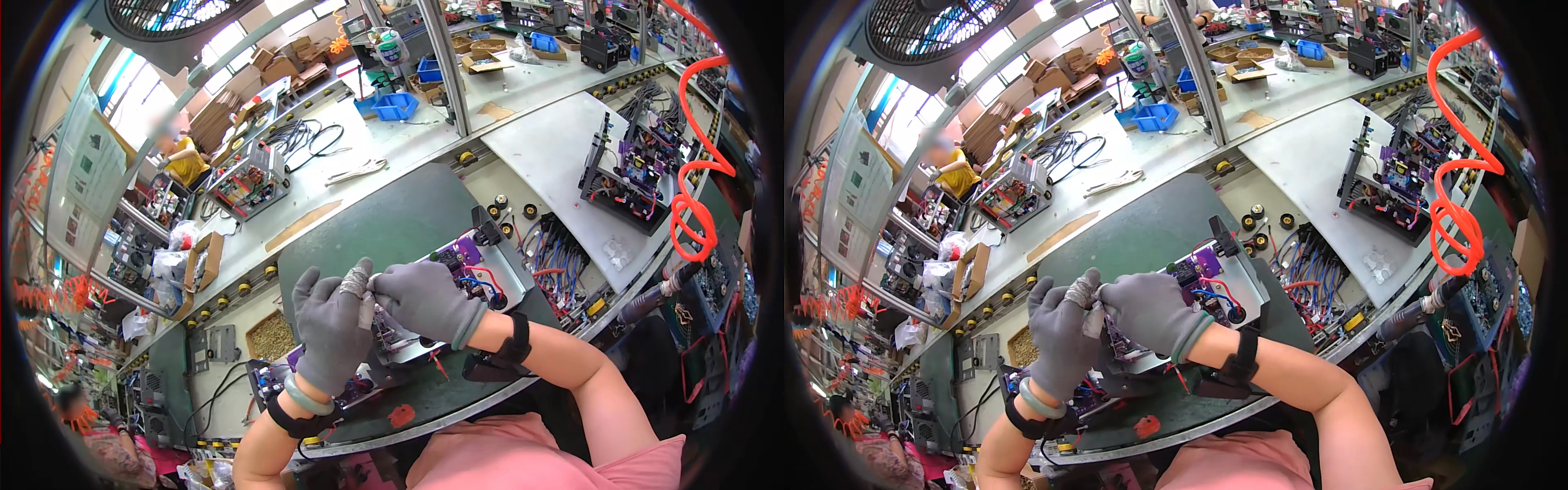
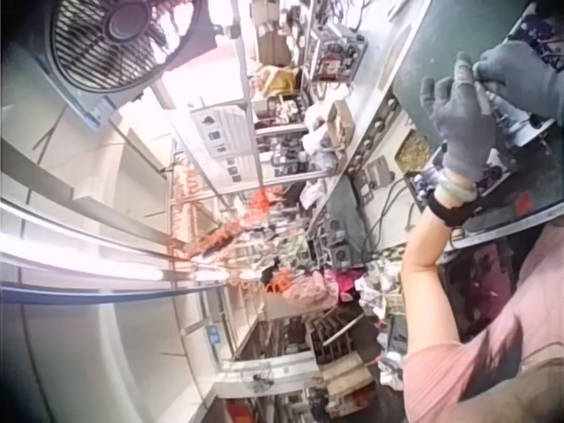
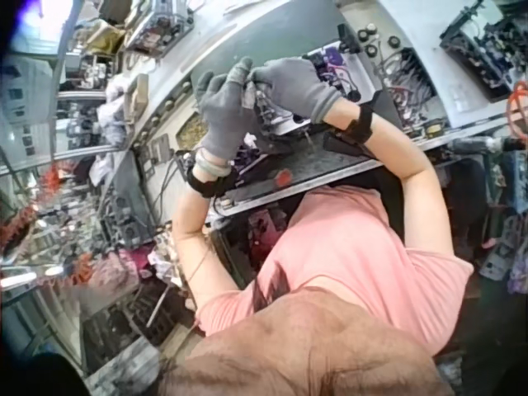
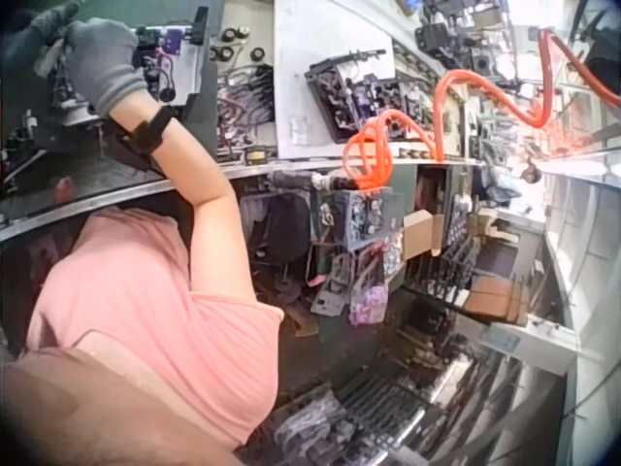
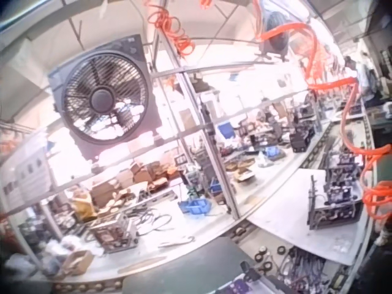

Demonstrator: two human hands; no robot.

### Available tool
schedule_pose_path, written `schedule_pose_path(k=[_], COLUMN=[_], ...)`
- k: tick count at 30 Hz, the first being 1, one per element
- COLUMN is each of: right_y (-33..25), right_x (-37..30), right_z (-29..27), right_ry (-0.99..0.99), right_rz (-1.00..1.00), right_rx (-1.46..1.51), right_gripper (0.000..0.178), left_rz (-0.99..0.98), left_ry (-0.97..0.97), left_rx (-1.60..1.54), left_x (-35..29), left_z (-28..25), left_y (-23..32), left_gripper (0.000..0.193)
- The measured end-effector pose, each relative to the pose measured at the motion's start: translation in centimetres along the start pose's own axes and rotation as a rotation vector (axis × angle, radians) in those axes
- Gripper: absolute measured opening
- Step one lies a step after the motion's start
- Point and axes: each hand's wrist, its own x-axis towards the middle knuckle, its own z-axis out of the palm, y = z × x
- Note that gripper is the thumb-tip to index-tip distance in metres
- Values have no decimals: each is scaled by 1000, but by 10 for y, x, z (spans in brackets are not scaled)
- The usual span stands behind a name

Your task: Assemble and wire internal components for an industrial inverter unit on an assembly line.

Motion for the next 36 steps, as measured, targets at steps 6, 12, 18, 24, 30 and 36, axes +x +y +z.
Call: schedule_pose_path(k=[6, 12, 18, 24, 30, 36], right_y=[18, 30, 29, 30, 25, 24], right_x=[22, 21, 24, 22, 26, 31], right_z=[14, 26, 26, 25, 27, 35], right_ry=[-5, -18, -87, -38, -111, -152], right_rz=[-18, -90, -70, -79, -90, -27], right_rx=[-281, -294, -330, -299, -330, -284], right_gripper=[9, 7, 6, 6, 5, 7], left_rz=[-621, -371, -277, -346, -293, -293], left_ry=[-431, -551, -466, -458, -407, -378], left_rx=[-297, -83, -89, -128, -174, -143], left_x=[-9, -12, -15, -16, -19, -12], left_z=[9, 14, 11, 10, 16, 16], left_y=[-13, -17, -12, -12, -14, -10], left_gripper=[46, 38, 34, 37, 33, 29])
